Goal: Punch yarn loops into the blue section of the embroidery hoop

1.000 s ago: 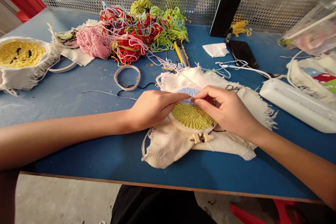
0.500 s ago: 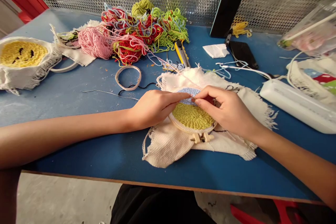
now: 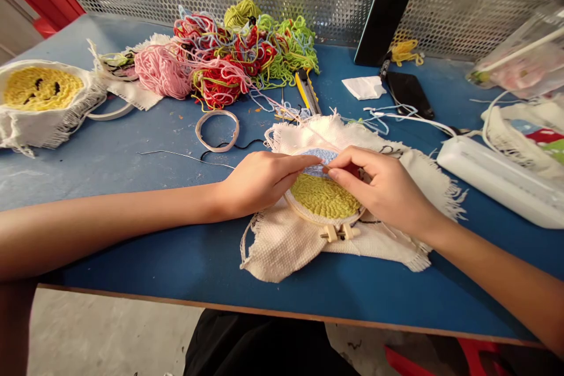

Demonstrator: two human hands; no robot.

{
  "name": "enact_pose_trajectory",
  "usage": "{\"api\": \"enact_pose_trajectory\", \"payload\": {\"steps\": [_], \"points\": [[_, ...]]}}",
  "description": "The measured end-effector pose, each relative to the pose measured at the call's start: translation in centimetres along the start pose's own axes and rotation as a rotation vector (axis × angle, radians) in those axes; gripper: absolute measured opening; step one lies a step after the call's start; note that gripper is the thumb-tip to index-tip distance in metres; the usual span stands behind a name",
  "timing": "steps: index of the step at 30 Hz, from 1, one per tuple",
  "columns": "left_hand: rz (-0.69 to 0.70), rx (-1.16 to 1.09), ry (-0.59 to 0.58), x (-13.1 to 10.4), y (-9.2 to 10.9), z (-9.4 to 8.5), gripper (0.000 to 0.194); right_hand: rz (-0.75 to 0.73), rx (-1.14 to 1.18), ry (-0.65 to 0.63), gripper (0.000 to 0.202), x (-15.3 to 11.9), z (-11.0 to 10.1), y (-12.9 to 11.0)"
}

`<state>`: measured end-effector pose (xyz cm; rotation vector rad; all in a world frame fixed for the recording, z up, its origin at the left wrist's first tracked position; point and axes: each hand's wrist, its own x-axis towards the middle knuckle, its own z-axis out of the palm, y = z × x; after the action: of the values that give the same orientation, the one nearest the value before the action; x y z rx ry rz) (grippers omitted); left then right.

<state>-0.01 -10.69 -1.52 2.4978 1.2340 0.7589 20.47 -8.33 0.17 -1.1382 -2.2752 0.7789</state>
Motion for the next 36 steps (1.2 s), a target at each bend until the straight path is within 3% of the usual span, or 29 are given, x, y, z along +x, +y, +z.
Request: {"api": "enact_pose_trajectory", "payload": {"steps": [13, 24, 36], "points": [[-0.006, 0.03, 0.026, -0.1, 0.4, 0.1, 0.03, 0.003, 0.001, -0.003, 0.007, -0.1, 0.1, -0.4], [-0.097, 0.018, -0.008, -0.2, 0.6, 0.0, 0.027, 0.02, 0.076, -0.023, 0.011, -0.1, 0.2, -0.8], [-0.16, -0.013, -0.017, -0.1, 1.0, -0.2, 0.019, 0.046, 0.105, 0.062, 0.009, -0.2, 0.7, -1.2]]}}
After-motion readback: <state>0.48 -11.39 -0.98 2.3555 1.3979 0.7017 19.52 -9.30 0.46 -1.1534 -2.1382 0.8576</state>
